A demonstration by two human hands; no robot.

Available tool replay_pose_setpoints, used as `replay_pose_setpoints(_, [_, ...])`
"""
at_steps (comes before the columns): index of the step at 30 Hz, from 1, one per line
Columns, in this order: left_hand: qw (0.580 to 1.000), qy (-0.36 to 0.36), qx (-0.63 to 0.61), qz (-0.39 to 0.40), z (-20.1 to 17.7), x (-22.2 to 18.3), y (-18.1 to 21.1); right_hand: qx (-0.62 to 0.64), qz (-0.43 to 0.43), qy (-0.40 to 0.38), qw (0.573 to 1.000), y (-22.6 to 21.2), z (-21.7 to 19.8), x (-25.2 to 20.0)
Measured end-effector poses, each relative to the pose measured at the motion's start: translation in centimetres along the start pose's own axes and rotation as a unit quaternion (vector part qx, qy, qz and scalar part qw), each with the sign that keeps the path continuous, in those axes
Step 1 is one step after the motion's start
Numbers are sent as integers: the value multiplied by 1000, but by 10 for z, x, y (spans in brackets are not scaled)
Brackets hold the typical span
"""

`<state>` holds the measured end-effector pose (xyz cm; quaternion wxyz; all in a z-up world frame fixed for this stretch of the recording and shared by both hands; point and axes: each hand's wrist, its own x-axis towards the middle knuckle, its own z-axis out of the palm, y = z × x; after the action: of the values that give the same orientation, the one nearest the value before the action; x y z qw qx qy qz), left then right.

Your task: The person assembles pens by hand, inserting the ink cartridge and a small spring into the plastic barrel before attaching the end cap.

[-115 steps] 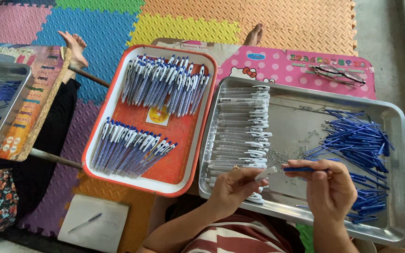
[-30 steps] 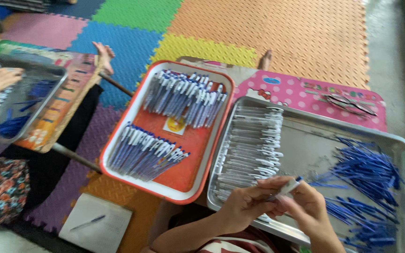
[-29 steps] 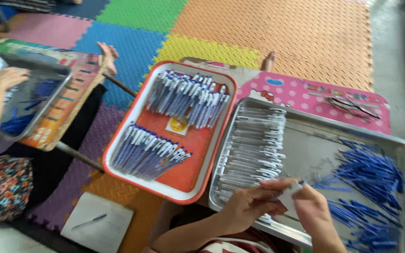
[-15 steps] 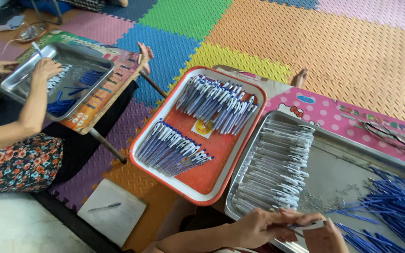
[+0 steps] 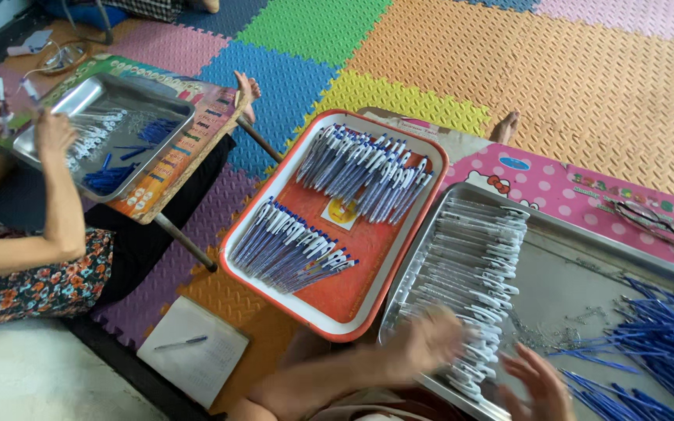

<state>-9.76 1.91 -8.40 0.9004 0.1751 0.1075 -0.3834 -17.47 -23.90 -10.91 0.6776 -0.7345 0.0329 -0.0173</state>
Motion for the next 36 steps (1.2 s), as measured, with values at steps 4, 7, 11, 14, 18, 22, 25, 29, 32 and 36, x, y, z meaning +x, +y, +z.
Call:
replay_pose_setpoints(4, [868,-234,344,271,64,2,135,-355,-138,185,906,92,-58,-52])
replay_pose_setpoints(7, [438,213,812,322,15,59,185,-217,-17,79,973,150,-95,-77])
replay_pose_setpoints(11, [326,277,844,324,-6,107,214,-141,0,156,978,81,-49,-74])
replay_pose_setpoints(14, [273,277,869,307,-18,124,218,-305,93,193,928,-15,-9,-77])
replay_pose_setpoints(18, [212,266,879,333,-29,134,218,-275,-33,248,928,-59,19,-74])
replay_pose_setpoints(22, [237,236,874,352,-21,132,206,-270,-167,236,919,-42,10,-69])
replay_pose_setpoints(25, [239,169,852,434,11,130,170,-263,-239,195,914,-51,9,-64])
replay_pose_setpoints(29, [253,-60,853,452,57,129,88,-265,-253,188,911,-60,13,-60])
replay_pose_setpoints(32, [296,-152,873,358,48,148,33,-271,-263,183,908,-61,12,-60])
replay_pose_setpoints(36, [248,-188,911,271,50,166,6,-271,-263,177,909,-59,10,-60])
